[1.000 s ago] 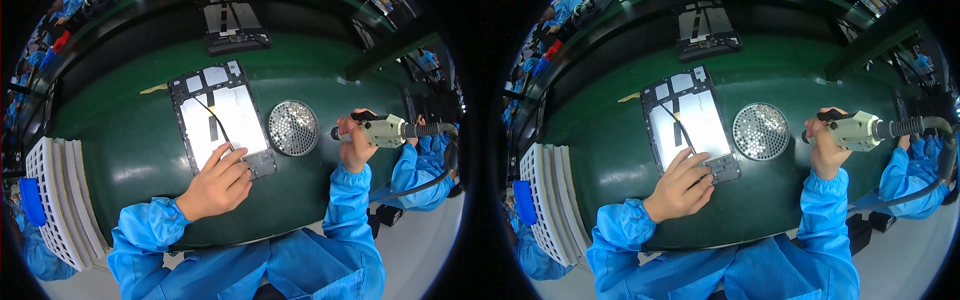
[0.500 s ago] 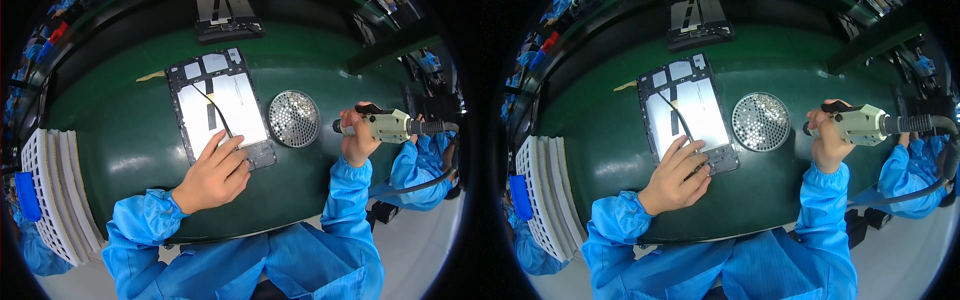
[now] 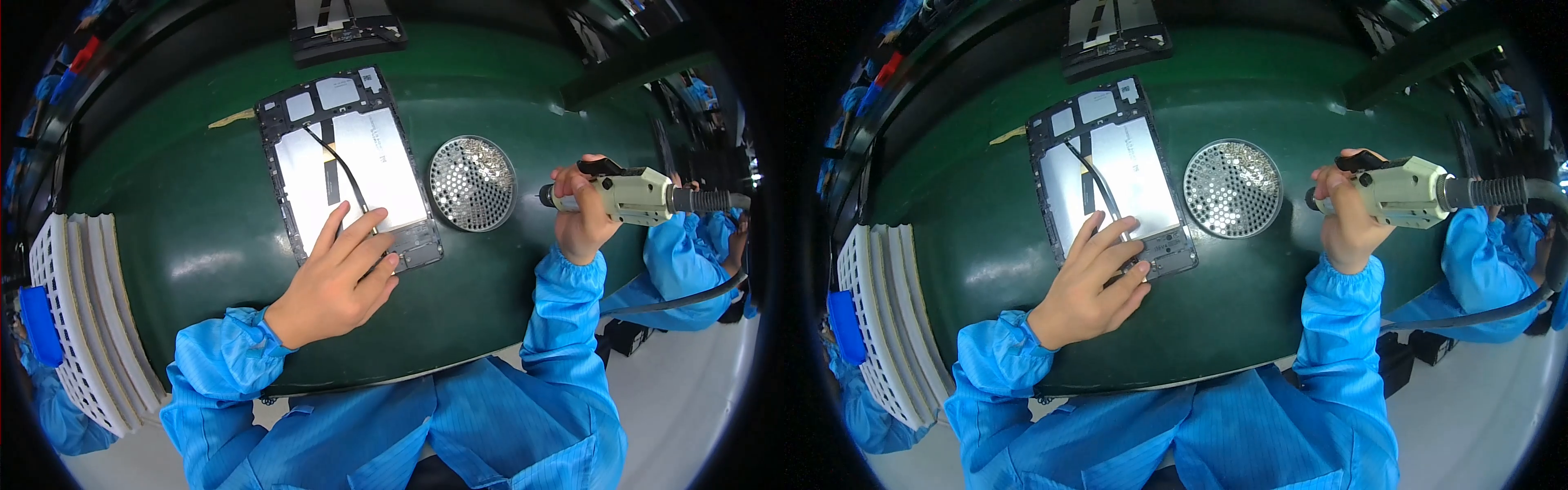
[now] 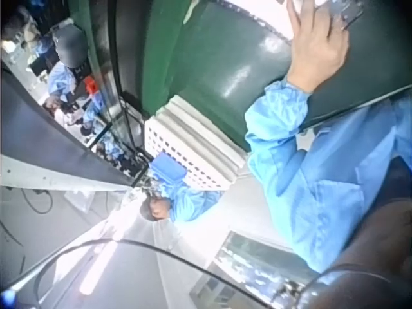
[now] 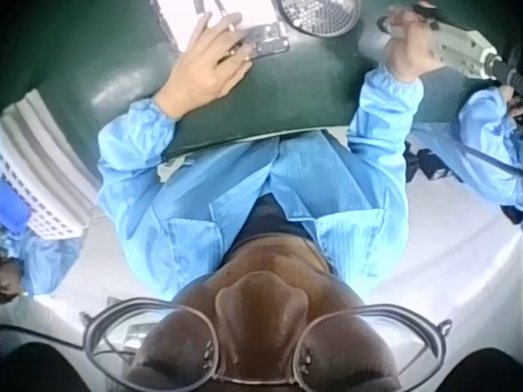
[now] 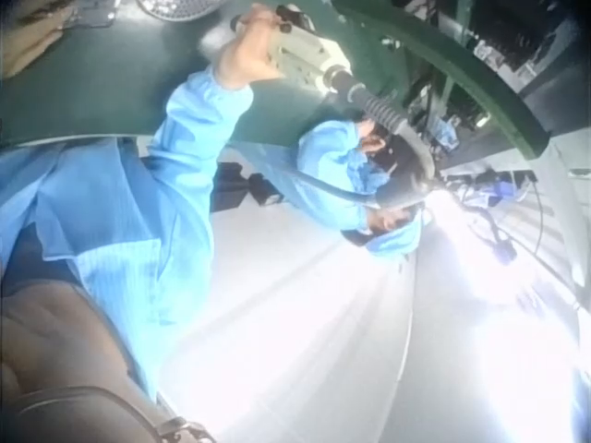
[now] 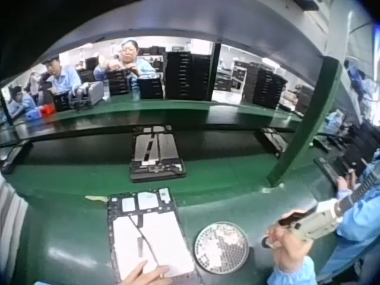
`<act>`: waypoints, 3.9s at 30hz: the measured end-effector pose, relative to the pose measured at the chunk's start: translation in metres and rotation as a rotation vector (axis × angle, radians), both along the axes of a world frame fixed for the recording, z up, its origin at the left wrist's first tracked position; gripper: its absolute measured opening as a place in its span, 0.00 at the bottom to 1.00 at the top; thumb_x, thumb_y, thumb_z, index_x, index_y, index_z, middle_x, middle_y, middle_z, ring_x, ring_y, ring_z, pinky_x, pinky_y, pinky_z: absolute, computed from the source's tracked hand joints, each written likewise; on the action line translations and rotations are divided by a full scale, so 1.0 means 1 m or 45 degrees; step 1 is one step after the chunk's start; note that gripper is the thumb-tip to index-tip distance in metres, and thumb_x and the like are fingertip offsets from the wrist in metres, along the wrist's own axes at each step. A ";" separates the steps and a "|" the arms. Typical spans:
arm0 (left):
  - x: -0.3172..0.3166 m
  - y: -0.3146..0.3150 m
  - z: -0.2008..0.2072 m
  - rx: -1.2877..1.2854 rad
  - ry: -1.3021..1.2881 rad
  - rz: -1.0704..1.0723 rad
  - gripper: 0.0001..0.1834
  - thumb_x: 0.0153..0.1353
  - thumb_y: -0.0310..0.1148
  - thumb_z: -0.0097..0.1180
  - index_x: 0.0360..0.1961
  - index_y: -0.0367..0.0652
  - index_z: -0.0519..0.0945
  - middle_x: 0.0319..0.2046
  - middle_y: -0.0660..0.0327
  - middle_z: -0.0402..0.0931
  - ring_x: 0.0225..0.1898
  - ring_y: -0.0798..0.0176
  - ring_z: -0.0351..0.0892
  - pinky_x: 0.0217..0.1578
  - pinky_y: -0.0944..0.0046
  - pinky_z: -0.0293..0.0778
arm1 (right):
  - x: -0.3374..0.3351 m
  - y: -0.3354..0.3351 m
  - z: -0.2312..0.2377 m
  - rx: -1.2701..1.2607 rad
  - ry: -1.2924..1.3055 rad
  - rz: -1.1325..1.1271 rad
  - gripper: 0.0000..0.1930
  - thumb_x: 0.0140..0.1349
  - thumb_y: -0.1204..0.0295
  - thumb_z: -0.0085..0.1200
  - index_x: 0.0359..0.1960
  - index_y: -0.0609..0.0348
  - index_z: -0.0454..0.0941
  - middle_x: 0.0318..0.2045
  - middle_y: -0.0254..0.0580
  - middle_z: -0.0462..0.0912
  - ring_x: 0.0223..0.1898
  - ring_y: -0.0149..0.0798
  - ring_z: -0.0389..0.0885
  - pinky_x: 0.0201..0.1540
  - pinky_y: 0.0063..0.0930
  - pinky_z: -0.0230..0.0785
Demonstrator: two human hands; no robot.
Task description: The person assembles tablet frames on an assembly line by taking frames from a conveyor, aligning ribbon cables and components by hand, driving screws into the frames using an electric screwdriver, and returning the assembled units back to the conveyor.
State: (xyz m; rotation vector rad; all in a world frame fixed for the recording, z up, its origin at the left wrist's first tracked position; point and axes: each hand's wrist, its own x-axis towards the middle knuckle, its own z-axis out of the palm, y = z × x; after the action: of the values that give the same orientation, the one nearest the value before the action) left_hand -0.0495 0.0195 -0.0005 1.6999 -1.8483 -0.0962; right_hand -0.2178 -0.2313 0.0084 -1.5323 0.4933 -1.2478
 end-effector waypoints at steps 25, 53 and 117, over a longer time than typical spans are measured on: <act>-0.034 0.023 -0.007 0.393 -0.534 0.778 0.25 0.56 0.33 0.53 0.56 0.66 0.74 0.65 0.40 0.52 0.57 0.19 0.56 0.52 0.25 0.57 | -0.004 -0.006 -0.007 0.034 -0.083 0.010 0.13 0.50 0.82 0.55 0.40 0.64 0.73 0.25 0.42 0.74 0.22 0.36 0.75 0.31 0.31 0.73; 0.226 -0.100 0.003 0.178 -0.878 0.784 0.36 0.40 0.29 0.60 0.56 0.52 0.69 0.54 0.52 0.68 0.55 0.45 0.70 0.48 0.48 0.73 | -0.001 -0.004 -0.002 0.138 -0.034 -0.051 0.15 0.53 0.82 0.56 0.44 0.63 0.70 0.30 0.41 0.76 0.25 0.36 0.78 0.27 0.27 0.71; 0.001 -0.018 -0.005 -0.121 -0.258 0.029 0.14 0.44 0.25 0.64 0.35 0.35 0.81 0.36 0.53 0.74 0.41 0.51 0.75 0.41 0.53 0.73 | 0.001 0.001 0.007 0.082 0.063 0.287 0.20 0.53 0.73 0.54 0.48 0.68 0.71 0.22 0.42 0.74 0.25 0.36 0.74 0.39 0.41 0.71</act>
State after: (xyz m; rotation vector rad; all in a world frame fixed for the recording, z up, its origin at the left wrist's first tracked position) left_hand -0.0480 0.0014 -0.0052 1.7171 -1.9446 0.1766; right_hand -0.2165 -0.2307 0.0153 -1.5215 0.3775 -1.0130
